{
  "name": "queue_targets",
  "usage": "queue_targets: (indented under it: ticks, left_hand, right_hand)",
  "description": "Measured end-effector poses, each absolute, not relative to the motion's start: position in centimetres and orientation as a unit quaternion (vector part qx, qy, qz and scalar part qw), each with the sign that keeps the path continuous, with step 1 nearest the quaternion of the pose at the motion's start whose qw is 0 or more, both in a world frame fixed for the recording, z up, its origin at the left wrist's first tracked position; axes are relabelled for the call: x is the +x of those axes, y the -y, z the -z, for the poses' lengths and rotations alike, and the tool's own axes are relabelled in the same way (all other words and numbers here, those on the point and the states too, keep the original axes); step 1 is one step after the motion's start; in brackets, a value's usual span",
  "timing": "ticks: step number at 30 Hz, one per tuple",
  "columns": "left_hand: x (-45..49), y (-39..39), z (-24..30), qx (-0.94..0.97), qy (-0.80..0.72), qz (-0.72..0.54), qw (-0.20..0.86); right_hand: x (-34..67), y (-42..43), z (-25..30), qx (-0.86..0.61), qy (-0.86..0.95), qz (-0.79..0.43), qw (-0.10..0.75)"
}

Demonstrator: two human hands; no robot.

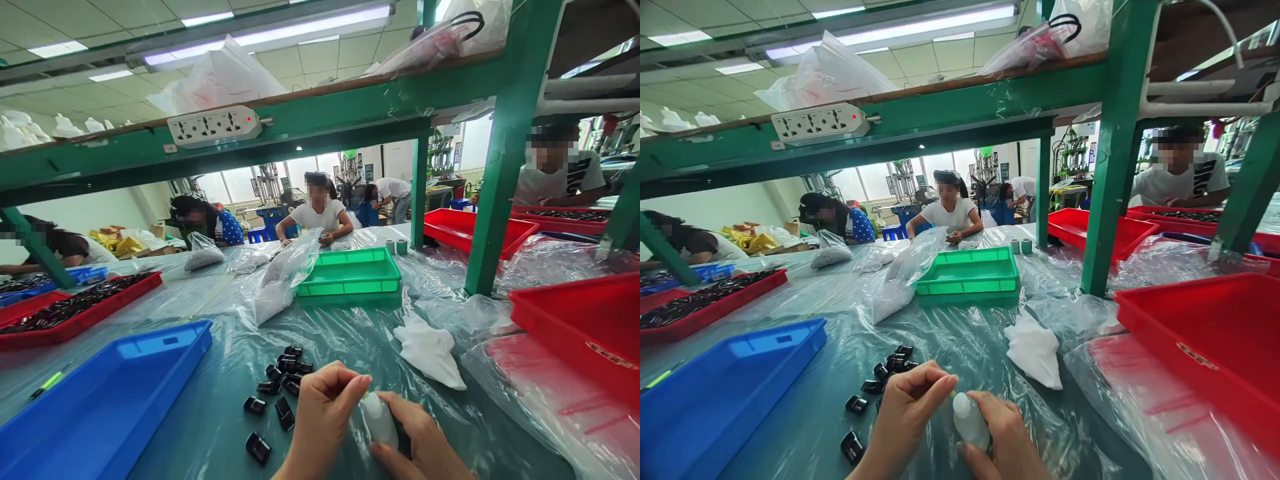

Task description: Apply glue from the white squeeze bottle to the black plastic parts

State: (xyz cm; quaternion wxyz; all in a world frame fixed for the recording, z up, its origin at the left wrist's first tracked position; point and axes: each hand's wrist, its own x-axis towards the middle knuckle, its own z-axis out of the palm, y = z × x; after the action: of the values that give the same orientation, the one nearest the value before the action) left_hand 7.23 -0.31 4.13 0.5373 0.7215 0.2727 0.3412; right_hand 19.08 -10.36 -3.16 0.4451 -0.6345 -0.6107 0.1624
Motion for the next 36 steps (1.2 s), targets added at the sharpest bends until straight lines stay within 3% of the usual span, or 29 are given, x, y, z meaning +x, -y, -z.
queue_targets:
  ticks: [5,16,36]
  left_hand:
    - [7.0,0.6,-3.9,0.755,-0.247,-0.339,0.503]
    - [7.0,0.7,-4.1,0.862,-0.147,-0.365,0.319]
    - [6.9,0.5,-4.3,0.867,-0.143,-0.273,0.391]
  right_hand:
    - [19.0,10.5,2.7,-0.616,0.621,-0.143,0.463]
    - [18.8,10.8,2.4,-0.614,0.626,-0.131,0.463]
    - [19.2,11.3,1.2,-0.622,0.573,-0.27,0.461]
